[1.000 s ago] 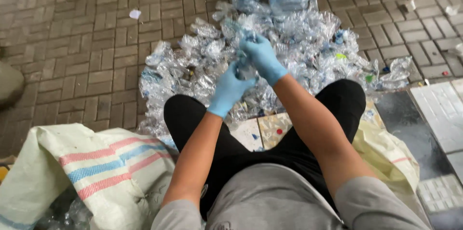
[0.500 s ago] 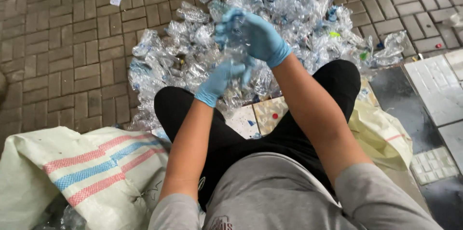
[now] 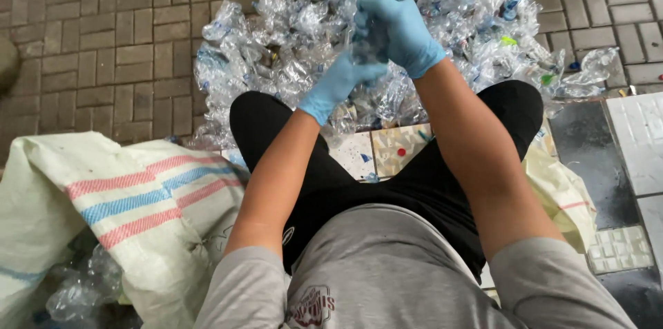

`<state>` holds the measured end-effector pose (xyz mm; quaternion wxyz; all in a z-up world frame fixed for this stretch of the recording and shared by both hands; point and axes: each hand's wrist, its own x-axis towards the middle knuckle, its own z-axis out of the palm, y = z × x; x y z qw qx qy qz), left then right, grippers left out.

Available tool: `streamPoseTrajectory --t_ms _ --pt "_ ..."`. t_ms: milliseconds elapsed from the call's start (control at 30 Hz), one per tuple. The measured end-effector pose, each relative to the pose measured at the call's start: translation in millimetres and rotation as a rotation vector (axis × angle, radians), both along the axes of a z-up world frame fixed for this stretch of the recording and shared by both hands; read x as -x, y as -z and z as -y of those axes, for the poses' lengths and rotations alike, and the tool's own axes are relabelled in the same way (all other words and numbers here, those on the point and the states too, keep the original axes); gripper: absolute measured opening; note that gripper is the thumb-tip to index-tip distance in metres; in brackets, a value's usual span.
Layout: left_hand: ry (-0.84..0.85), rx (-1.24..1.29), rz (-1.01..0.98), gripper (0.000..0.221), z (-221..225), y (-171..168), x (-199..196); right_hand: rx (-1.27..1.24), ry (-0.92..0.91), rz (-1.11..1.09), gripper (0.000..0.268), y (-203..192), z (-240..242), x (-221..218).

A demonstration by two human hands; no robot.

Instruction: Sorting and placing plastic bottles into a large collection bag

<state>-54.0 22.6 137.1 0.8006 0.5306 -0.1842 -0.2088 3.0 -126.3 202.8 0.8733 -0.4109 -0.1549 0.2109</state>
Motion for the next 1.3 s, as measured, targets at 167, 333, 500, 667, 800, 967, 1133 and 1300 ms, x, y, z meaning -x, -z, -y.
streamPoseTrajectory --t_ms 167,333,500,667,800,967,1133,1300 --pt "-0.509 -0.976 0.239 0.082 10 -66 11 0.631 0.372 0.547 0.010 7 -15 -20" --pt "-0.690 -1.237 0.586 0.059 9 -31 -17 0.751 0.624 0.811 0.009 7 -26 -19" --pt "-0.702 -1.335 0.545 0.031 10 -38 -21 0.775 0.950 0.982 0.015 -7 -29 -1" --pt "0.111 -0.150 0.190 0.030 -26 -57 -7 0.345 -0.050 0.499 0.032 -62 10 14" --pt "0.306 0.155 0.272 0.027 2 -76 26 -0.163 -0.551 0.557 0.076 -42 26 -10" --pt "0.273 0.515 -0.142 0.026 28 -58 65 -0.271 -0.617 0.579 0.026 -66 7 21" --pt "0.547 0.466 -0.019 0.047 -1 -64 44 -0.153 -0.447 0.514 0.011 -81 8 52" --pt "0.162 0.173 -0.016 0.025 -5 -70 56 0.097 -0.113 0.310 0.014 -75 7 65"
